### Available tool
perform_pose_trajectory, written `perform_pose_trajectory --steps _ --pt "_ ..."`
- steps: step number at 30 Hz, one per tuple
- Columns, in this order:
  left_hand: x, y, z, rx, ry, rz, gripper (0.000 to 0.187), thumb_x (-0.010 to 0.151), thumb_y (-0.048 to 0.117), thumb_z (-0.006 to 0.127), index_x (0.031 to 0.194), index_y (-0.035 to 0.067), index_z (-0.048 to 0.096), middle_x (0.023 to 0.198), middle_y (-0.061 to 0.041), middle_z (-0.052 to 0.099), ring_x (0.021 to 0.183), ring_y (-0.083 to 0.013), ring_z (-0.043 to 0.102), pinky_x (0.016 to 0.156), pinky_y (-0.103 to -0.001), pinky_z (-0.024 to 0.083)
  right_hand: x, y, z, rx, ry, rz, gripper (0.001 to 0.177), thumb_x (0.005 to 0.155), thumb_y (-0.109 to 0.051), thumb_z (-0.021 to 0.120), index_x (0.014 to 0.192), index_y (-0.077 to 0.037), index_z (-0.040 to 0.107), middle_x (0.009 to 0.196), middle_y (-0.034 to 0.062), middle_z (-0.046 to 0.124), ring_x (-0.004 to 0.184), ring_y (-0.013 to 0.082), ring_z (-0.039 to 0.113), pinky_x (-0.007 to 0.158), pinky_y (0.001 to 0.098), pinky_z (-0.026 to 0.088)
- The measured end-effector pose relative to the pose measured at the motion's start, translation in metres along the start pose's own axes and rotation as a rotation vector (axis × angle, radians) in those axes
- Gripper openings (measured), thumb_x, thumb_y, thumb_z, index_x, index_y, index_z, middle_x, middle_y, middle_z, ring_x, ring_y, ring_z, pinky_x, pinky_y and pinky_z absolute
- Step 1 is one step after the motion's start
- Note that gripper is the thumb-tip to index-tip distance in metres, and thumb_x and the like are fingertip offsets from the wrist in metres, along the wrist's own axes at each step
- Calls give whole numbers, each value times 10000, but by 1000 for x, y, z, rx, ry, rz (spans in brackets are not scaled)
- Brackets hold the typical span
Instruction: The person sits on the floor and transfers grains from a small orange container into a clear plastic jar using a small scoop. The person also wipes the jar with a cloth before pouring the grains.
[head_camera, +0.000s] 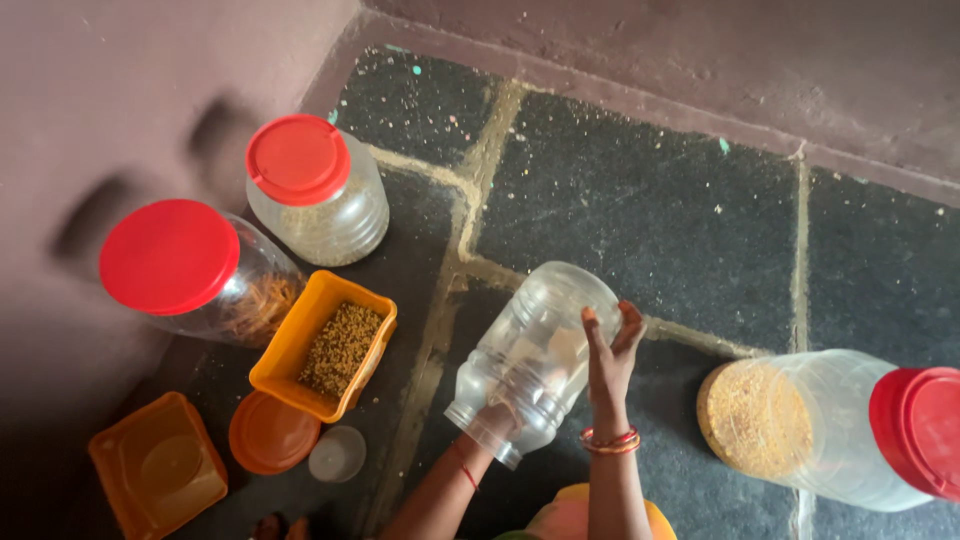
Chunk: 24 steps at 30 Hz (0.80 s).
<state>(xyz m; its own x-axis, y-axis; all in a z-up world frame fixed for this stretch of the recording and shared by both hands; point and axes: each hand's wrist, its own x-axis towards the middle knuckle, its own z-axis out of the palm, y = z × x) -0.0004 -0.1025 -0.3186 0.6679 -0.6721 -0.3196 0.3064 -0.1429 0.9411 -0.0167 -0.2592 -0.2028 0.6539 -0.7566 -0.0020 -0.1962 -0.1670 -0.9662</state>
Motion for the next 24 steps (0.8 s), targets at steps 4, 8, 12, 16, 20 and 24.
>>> perform_pose_trajectory --steps 4,8,12,16,20,24 --pt "-2 35 3 -136 24 104 574 882 101 669 1431 60 506 1292 -64 598 1174 -191 585 1014 -315 496 -4 -4 2 -13 -77 113 870 780 -331 837 1478 -77 385 1460 155 407 1354 271 411 1060 462 456" --pt "10 93 6 -423 194 365 564 869 46 668 1415 56 523 1303 -64 588 1204 -193 571 1044 -323 473 -4 0 12 439 -323 261 743 808 -242 779 1444 -85 428 1305 114 606 1184 261 608 965 400 553" --pt "4 121 -1 -1174 232 261 514 859 48 677 1360 66 568 1210 -71 634 1132 -196 625 1012 -332 525 -5 18 26 568 -340 280 651 886 -182 775 1426 -9 455 1321 144 595 1201 242 588 1002 377 526" --pt "9 90 16 -855 234 8 451 916 139 652 1348 27 592 1100 -95 625 977 -196 584 880 -339 527 0 33 22 621 -323 474 768 810 -292 769 1441 -86 385 1327 134 566 1202 254 586 979 417 550" --pt "18 44 18 -425 133 -3 357 1028 174 605 1298 -59 626 1048 -141 621 916 -225 574 806 -349 530 -3 35 18 573 -351 491 848 822 -422 771 1470 -91 337 1388 135 536 1279 256 553 1036 406 511" --pt "14 48 4 -226 93 89 348 1032 173 588 1270 -78 627 1106 -137 641 999 -216 600 858 -326 528 -3 37 23 616 -337 460 840 834 -391 790 1462 -52 348 1371 169 526 1274 293 537 1040 454 501"
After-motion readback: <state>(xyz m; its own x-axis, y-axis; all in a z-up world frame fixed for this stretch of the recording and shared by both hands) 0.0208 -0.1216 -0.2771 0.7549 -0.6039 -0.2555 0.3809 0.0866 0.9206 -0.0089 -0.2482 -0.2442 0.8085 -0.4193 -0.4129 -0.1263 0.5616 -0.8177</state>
